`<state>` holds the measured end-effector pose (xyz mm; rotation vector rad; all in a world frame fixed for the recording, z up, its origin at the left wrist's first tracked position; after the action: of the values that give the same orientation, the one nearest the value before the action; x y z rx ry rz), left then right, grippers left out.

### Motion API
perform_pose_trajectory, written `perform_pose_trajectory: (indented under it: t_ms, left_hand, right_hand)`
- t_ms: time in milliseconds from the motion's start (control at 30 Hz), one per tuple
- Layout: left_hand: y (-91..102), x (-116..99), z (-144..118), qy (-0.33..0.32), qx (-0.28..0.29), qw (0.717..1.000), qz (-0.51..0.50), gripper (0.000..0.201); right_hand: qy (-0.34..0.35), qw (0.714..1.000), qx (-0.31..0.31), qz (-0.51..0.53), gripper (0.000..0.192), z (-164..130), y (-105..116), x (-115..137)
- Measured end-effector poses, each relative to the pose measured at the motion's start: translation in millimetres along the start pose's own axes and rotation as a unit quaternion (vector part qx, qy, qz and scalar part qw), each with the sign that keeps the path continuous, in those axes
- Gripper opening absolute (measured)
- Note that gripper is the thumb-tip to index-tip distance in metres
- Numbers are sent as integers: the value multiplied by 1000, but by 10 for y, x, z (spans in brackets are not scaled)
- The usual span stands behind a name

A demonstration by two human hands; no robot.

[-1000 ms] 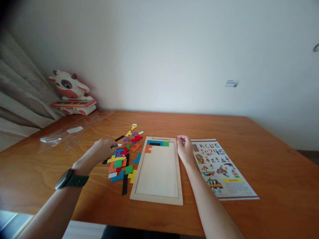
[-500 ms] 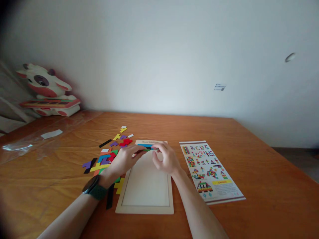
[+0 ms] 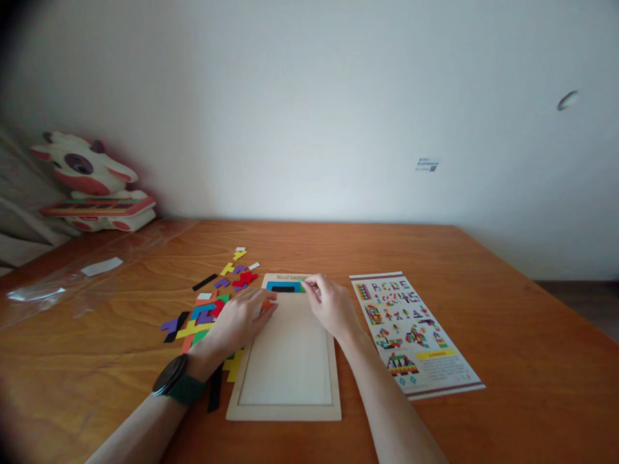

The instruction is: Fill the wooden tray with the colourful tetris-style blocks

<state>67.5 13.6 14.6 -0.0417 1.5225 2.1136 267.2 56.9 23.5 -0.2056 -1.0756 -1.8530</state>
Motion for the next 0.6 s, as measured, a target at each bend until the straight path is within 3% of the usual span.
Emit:
perform_pose_trajectory:
  t_ms: [133, 400, 600]
  left_hand:
    - [-90, 86, -19, 11, -10, 999, 51, 27]
    - [-164, 91, -40, 17, -16, 996, 89, 30]
    - [-134, 73, -36, 23, -4, 997, 72, 30]
  right_hand:
    - [-37, 999, -32, -24, 13, 1, 73, -221]
    - [7, 988, 59, -139, 18, -38, -55, -281]
    - [14, 988, 83, -127, 20, -55, -96, -317]
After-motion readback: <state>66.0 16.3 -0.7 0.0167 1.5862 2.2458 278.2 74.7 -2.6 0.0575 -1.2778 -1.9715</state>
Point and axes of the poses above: each hand's wrist, its own z-axis towards the middle knuckle, its own y-axis out of the back of the hand, x = y × z, the point moved 5 cm from there along z, towards the middle knuckle
